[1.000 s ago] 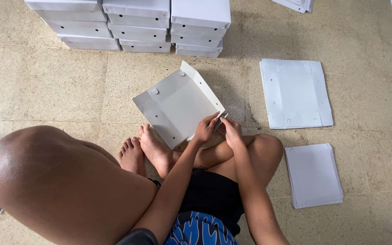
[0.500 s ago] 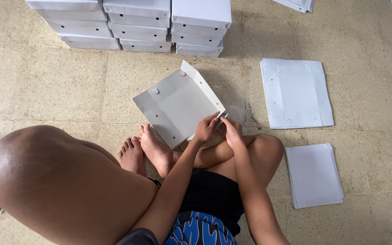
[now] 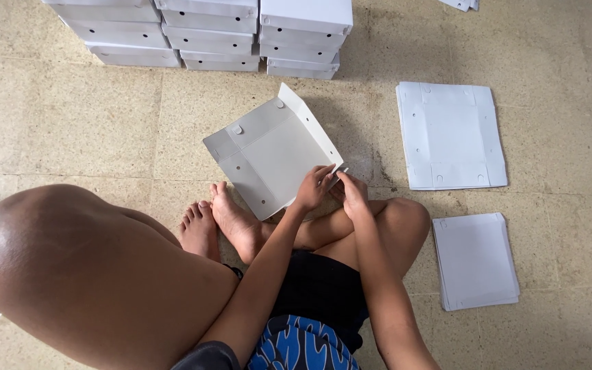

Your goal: Assembling cardboard boxes from flat templates and stacking them on the floor.

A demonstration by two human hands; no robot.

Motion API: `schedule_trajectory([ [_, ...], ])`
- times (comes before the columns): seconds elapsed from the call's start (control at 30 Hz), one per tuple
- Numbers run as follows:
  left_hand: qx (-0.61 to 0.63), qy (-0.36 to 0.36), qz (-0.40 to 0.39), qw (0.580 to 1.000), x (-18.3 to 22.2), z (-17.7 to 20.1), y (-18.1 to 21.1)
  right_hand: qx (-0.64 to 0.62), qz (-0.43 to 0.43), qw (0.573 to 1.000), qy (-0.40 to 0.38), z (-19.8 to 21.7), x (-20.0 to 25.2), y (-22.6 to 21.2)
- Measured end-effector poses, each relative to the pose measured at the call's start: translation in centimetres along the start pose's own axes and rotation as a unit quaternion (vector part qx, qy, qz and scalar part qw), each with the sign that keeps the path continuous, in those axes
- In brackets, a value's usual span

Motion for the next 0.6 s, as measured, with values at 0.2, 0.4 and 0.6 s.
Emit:
schedule_trajectory([
  [0.2,0.042,0.002,-0.011,0.999,0.6,0.4,1.1,-0.030,-0.008,1.000,0.006,-0.8,1.5,-1.0],
  [0.4,0.047,-0.002,0.015,0.999,0.0,0.3,0.9,-0.060,-0.016,0.998,0.014,-0.8,1.6,-1.0],
  [0.6,0.040,-0.006,0.010,0.999,-0.2,0.7,1.7,-0.073,-0.014,0.997,0.019,0.0,0.4,-0.4],
])
Point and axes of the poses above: each hand's wrist, its own x-axis away from the middle knuckle, its own z-axis out of the back of the hand, y = z × x, the point moved 6 cm from there along -x, towards the middle knuckle, and after that the axes turned 6 degrees about -y, right-handed, at the moved point
